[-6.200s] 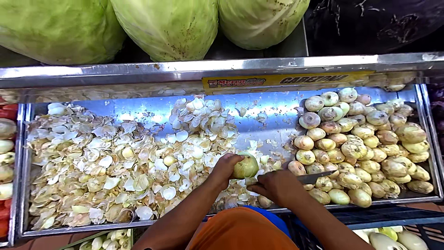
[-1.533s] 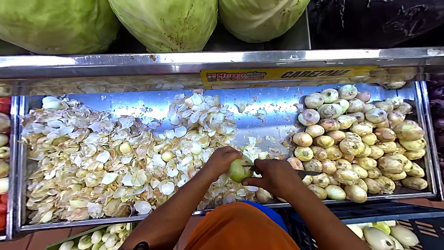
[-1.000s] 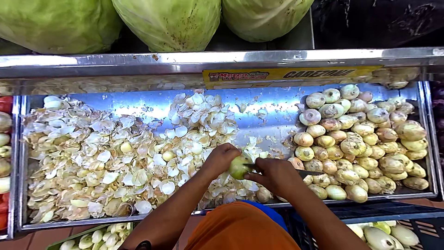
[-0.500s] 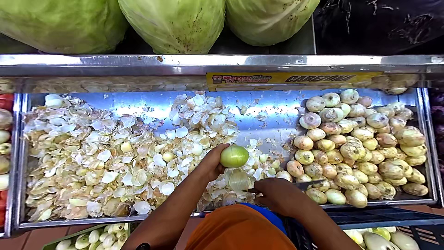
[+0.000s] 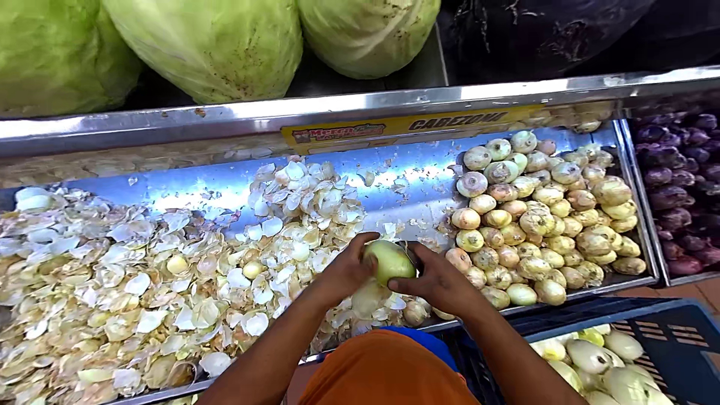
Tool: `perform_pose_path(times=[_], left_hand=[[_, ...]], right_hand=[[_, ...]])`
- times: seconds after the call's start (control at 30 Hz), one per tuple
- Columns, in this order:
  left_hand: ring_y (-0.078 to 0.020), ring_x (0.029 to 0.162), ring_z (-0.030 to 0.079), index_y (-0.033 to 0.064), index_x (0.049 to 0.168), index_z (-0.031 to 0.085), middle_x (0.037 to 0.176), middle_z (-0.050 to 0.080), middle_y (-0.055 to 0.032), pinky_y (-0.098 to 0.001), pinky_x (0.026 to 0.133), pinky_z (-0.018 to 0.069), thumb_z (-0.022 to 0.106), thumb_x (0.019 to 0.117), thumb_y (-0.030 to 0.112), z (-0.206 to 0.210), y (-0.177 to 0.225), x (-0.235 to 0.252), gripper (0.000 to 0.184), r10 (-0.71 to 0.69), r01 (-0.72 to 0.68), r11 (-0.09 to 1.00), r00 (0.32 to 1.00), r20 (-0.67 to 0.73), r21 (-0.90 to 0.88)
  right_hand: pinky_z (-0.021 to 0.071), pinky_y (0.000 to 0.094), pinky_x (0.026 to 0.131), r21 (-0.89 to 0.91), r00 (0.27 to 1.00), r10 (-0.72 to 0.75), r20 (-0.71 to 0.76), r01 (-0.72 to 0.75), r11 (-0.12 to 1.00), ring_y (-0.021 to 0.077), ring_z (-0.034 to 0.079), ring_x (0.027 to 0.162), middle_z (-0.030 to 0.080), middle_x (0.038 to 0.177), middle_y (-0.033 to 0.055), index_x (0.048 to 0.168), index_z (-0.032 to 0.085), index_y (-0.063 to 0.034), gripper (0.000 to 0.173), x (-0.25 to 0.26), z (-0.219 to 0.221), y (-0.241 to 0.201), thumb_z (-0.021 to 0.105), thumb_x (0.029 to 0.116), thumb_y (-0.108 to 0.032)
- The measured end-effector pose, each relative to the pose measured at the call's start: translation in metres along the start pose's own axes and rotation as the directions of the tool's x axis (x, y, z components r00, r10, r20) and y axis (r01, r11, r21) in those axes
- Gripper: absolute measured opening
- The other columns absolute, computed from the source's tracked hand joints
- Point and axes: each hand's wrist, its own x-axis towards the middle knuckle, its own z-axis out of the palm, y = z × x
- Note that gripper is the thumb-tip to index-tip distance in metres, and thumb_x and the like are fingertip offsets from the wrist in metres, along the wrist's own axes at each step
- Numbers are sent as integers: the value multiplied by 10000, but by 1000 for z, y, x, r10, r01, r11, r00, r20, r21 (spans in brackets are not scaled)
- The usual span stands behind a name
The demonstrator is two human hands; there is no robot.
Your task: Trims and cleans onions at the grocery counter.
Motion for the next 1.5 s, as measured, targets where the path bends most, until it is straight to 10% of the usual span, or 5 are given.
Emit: perform_pose_path(times=[0.13, 0.57, 0.77, 1.13, 1.5], left_hand=[[-210, 1127, 671, 327, 1589, 231, 1335, 617, -89, -444, 947, 594, 996, 614, 239, 22, -14, 8, 1242, -23, 23, 994, 1000, 3, 107], [-228, 648, 633, 110, 795, 697, 673, 639, -58, -532, 633, 513, 730, 955, 270, 98, -28, 13, 229, -7, 91, 807, 989, -145, 584], [-172, 742, 669, 149, 1011, 735, 796, 690, -22, -465, 684, 554, 503, 1036, 341, 101, -56, 20, 303, 216, -285, 728, 958, 186, 623], [-350, 1250, 600, 96, 1431, 555, 1388, 595, -169, -597, 1061, 473, 588, 1028, 422, 74, -126, 59, 520, -304, 149, 620, 951, 61, 771], [-427, 1383, 458, 93, 1533, 430, 1520, 454, -222, -611, 1086, 433, 716, 901, 365, 196, -232, 116, 745, -491, 111, 510, 852, 183, 853]], right_hand=[[613, 441, 834, 108, 995, 37, -89, -27, 994, 150, 714, 932, 733, 1036, 10, 1310, 626, -183, 719, -8, 3, 17, 841, 751, -580], [593, 514, 832, 182, 936, 188, -299, -137, 974, 230, 708, 945, 721, 1071, 106, 1382, 583, -152, 719, -62, 1, 67, 836, 816, -517], [595, 482, 796, 379, 879, 293, -377, -142, 914, 238, 700, 910, 711, 1099, 131, 1364, 604, -104, 601, -105, -20, 101, 759, 905, -460], [362, 277, 383, 869, 13, 877, -480, -130, 477, 85, 396, 433, 573, 695, 18, 1224, 588, -162, 646, -316, -34, 266, 373, 1001, -729], [516, 338, 489, 648, 358, 877, -319, -593, 478, 165, 591, 536, 711, 852, 86, 1130, 682, -32, 435, -294, -27, 217, 412, 1108, -373]])
